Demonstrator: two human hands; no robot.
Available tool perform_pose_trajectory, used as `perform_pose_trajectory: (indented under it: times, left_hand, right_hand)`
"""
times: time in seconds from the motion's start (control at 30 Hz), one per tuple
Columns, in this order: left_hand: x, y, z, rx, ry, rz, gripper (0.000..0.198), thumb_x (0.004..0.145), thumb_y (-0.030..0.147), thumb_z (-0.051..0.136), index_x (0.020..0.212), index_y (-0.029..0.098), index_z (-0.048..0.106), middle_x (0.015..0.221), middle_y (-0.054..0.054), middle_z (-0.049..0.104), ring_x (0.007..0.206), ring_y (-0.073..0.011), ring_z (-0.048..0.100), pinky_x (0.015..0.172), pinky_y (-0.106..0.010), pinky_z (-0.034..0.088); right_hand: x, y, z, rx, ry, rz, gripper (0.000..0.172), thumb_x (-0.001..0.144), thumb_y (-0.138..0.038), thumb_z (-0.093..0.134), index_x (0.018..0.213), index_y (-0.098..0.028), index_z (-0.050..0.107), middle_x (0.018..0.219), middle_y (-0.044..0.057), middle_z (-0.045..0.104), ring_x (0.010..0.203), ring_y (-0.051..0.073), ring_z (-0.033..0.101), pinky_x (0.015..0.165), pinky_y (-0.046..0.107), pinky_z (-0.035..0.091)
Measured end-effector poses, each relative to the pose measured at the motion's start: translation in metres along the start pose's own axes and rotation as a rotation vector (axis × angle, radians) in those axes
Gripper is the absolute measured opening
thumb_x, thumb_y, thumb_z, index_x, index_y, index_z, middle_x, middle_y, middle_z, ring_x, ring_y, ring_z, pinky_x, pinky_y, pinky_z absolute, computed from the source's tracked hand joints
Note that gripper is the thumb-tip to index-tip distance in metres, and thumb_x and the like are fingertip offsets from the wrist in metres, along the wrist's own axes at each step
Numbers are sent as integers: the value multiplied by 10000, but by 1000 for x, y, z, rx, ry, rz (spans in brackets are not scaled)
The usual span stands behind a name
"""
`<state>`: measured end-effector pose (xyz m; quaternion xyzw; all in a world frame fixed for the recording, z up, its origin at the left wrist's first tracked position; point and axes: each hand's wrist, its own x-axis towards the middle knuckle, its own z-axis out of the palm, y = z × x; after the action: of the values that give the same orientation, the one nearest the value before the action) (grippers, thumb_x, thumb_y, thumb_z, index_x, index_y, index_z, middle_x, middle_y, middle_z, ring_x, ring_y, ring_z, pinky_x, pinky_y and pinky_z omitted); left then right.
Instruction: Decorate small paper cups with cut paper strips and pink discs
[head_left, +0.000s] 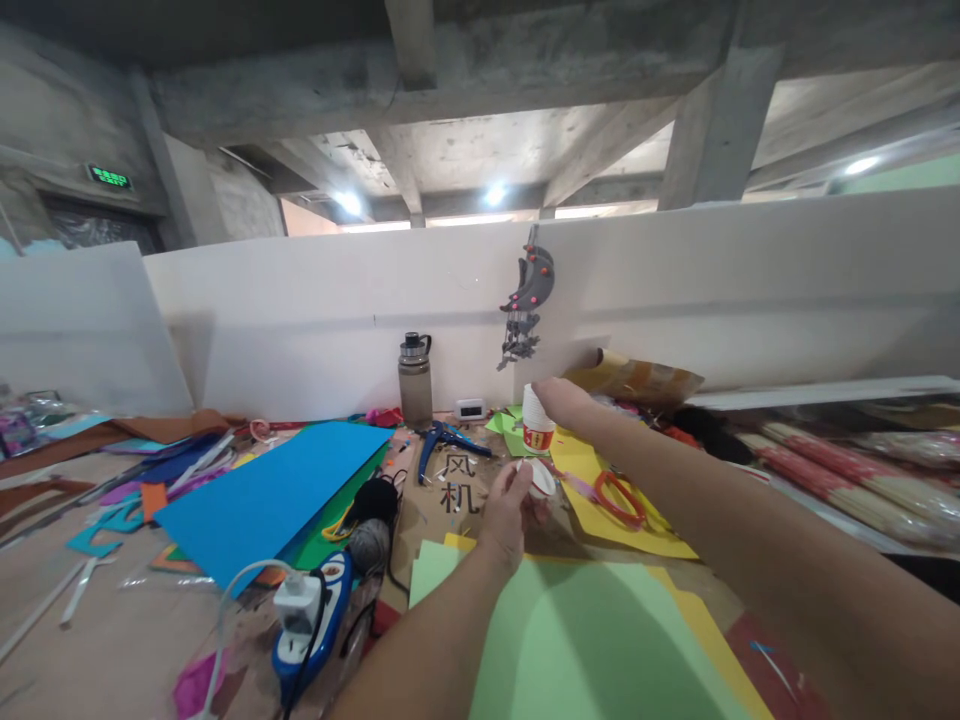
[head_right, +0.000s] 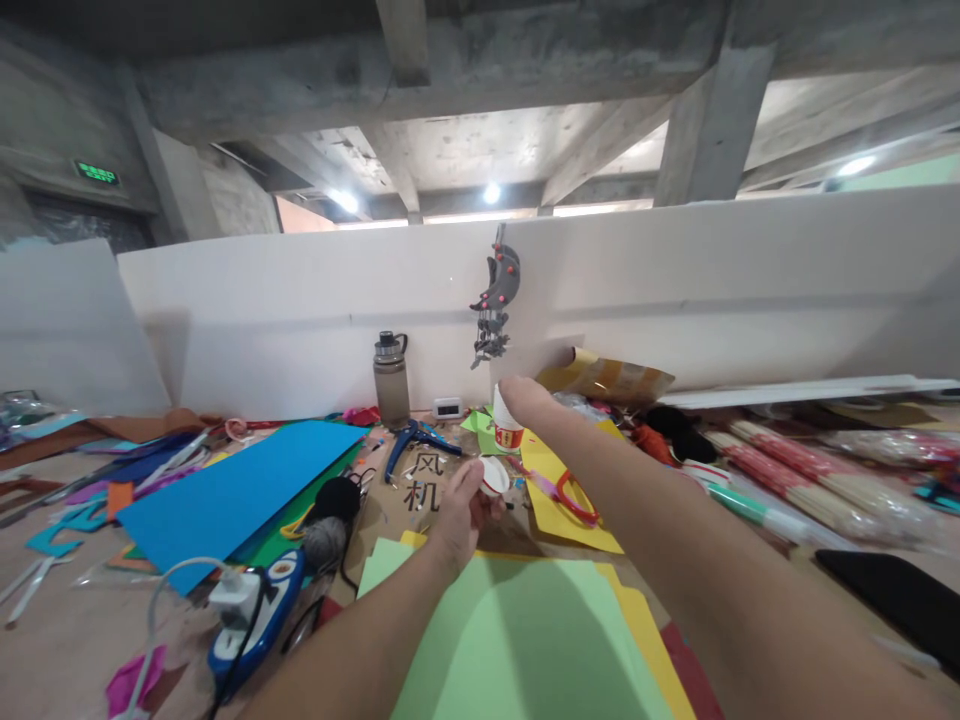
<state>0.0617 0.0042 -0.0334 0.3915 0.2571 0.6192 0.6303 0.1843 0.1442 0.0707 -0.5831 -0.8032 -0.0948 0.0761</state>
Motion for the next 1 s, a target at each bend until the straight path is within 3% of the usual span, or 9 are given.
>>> perform_pose_trajectory:
  times: [0.13, 0.23, 0.33, 0.47, 0.6, 0.73, 1.0]
  left_hand:
    - [2, -2, -2, -5, -20, 14, 402, 733, 516, 666, 871, 145, 592, 669, 9, 551, 488, -70, 460, 471, -210, 364]
    - [3, -2, -3, -8, -23, 26, 417, 713, 509, 689, 898, 149, 588, 703, 4, 570, 489, -71, 483, 455, -207, 362]
    - [3, -1, -2, 3, -21, 27, 454, 676, 490, 728, 953, 165, 574, 756, -1, 593, 510, -80, 530, 444, -197, 354]
    - [5, 4, -6, -39, 10, 34, 524, 621, 416, 789, 1030, 199, 546, 852, -2, 597, 607, -104, 599, 483, -192, 394]
    - [13, 16, -16, -74, 110, 123, 493, 625, 342, 798, 1021, 215, 534, 873, 11, 578, 686, -98, 610, 551, -194, 434]
    - [20, 33, -27, -104, 170, 213, 557, 583, 292, 822, 1052, 247, 526, 900, 21, 587, 710, -93, 614, 588, -194, 437]
    - [19, 46, -33, 44, 139, 271, 593, 597, 314, 808, 1125, 256, 544, 1038, -23, 614, 767, -115, 615, 583, -201, 439]
  right_hand:
    - [-3, -1, -5, 34, 48, -2, 276, 903, -306, 558, 1115, -130, 591, 1104, 86, 619, 983, 197, 605, 854, 399, 497]
    - [-5, 2, -15, 102, 127, 29, 209, 895, -190, 524, 1065, -103, 609, 1060, 135, 635, 998, 220, 599, 858, 362, 460]
    - [-11, 3, -29, 207, 256, 83, 244, 875, -120, 457, 1062, -109, 614, 1083, 177, 629, 1053, 256, 565, 882, 354, 412]
    - [-32, -12, -39, 433, 453, 148, 319, 903, -174, 352, 1085, -135, 610, 1105, 154, 640, 1035, 234, 560, 888, 325, 404]
    - [-60, -39, -25, 712, 579, 164, 379, 899, -252, 288, 1130, -150, 571, 1029, 101, 678, 891, 199, 606, 787, 303, 470]
    - [-87, -62, 0, 932, 644, 139, 343, 868, -266, 304, 1038, -145, 576, 982, 89, 686, 852, 182, 617, 758, 288, 485]
    - [-119, -73, 26, 1141, 693, 129, 304, 867, -320, 365, 1012, -159, 578, 969, 83, 675, 833, 181, 608, 754, 288, 472]
